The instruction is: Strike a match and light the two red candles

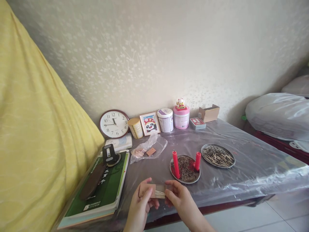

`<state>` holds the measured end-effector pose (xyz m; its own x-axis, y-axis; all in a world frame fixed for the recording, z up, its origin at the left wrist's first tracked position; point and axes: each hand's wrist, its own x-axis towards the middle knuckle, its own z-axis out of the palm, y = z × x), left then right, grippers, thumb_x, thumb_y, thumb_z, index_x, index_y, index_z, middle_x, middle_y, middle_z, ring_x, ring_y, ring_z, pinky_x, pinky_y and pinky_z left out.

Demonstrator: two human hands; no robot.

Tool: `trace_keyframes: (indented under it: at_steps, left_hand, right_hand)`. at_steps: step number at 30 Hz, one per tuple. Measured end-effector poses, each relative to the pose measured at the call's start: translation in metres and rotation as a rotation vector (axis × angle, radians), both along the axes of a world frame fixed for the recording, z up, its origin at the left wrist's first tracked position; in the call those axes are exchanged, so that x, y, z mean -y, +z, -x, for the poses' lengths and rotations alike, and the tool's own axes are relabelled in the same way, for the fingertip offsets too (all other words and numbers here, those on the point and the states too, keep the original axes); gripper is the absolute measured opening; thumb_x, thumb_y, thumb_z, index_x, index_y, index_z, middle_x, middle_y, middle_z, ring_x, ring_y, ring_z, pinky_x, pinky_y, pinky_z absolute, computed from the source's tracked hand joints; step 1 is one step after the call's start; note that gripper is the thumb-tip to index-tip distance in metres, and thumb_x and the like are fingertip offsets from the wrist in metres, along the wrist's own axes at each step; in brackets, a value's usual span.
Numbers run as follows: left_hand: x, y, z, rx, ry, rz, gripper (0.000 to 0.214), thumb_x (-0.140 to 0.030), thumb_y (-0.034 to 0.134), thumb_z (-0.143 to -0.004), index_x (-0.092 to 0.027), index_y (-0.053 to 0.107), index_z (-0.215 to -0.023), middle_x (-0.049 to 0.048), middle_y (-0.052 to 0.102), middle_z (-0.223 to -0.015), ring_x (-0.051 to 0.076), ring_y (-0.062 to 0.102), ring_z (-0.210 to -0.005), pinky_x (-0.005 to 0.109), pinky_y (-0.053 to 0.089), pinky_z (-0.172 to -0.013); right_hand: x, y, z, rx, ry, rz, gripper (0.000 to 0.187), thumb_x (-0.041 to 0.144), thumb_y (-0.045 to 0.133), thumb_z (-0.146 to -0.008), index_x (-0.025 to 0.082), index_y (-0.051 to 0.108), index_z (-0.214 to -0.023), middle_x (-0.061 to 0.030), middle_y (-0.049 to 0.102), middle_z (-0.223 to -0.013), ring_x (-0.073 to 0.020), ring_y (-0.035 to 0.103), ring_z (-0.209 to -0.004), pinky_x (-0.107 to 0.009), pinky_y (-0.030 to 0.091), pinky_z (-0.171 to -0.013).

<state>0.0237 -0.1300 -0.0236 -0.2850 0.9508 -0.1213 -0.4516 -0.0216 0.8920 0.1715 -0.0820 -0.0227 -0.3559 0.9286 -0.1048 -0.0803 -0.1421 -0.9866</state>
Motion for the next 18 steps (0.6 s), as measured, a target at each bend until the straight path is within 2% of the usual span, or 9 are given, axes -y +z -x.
trace_keyframes:
  at_steps: [3,5,7,11,18]
  left_hand:
    - [-0.001,-0.006,0.0,-0.081,0.002,0.005,0.033,-0.033,0.065,-0.081,-0.017,0.055,-0.108,-0.0001,0.065,-0.066,0.016,0.06,-0.049,0.029,0.044,-0.047]
    - [-0.001,-0.009,0.001,-0.112,0.012,0.006,0.033,-0.034,0.065,-0.081,-0.017,0.054,-0.107,-0.0007,0.064,-0.066,0.016,0.06,-0.048,0.029,0.045,-0.047]
    - [-0.002,-0.01,0.001,-0.152,0.018,0.015,0.035,-0.036,0.065,-0.08,-0.017,0.054,-0.106,-0.0009,0.064,-0.065,0.016,0.06,-0.047,0.029,0.046,-0.046]
    - [-0.004,-0.009,-0.002,-0.241,0.001,0.041,0.04,-0.041,0.067,-0.077,-0.017,0.053,-0.106,-0.0008,0.065,-0.064,0.017,0.06,-0.044,0.029,0.047,-0.043]
    - [-0.004,-0.009,-0.005,-0.212,-0.017,0.065,0.04,-0.042,0.07,-0.074,-0.017,0.055,-0.101,-0.0025,0.063,-0.061,0.016,0.057,-0.042,0.029,0.046,-0.042]
  right_hand:
    - [0.004,0.004,-0.004,0.231,-0.039,-0.256,0.023,0.023,0.054,-0.081,0.016,0.056,-0.103,-0.0016,0.063,-0.073,-0.0166,0.06,-0.062,-0.028,0.046,-0.059]
    - [0.008,0.01,-0.007,0.38,-0.046,-0.431,0.014,0.019,0.052,-0.083,0.018,0.059,-0.094,-0.004,0.063,-0.086,-0.0162,0.061,-0.068,-0.028,0.047,-0.065]
    - [0.01,0.014,-0.01,0.478,-0.003,-0.538,0.011,0.016,0.051,-0.083,0.02,0.062,-0.084,-0.0049,0.062,-0.094,-0.0161,0.063,-0.075,-0.027,0.048,-0.07]
    - [0.011,0.015,-0.011,0.635,0.059,-0.596,0.016,0.012,0.052,-0.083,0.021,0.066,-0.081,-0.0055,0.06,-0.107,-0.0159,0.066,-0.078,-0.025,0.049,-0.07]
    - [0.008,0.017,-0.011,0.758,0.084,-0.68,0.021,0.011,0.049,-0.089,0.02,0.068,-0.085,-0.0059,0.063,-0.104,-0.0173,0.067,-0.081,-0.026,0.05,-0.073]
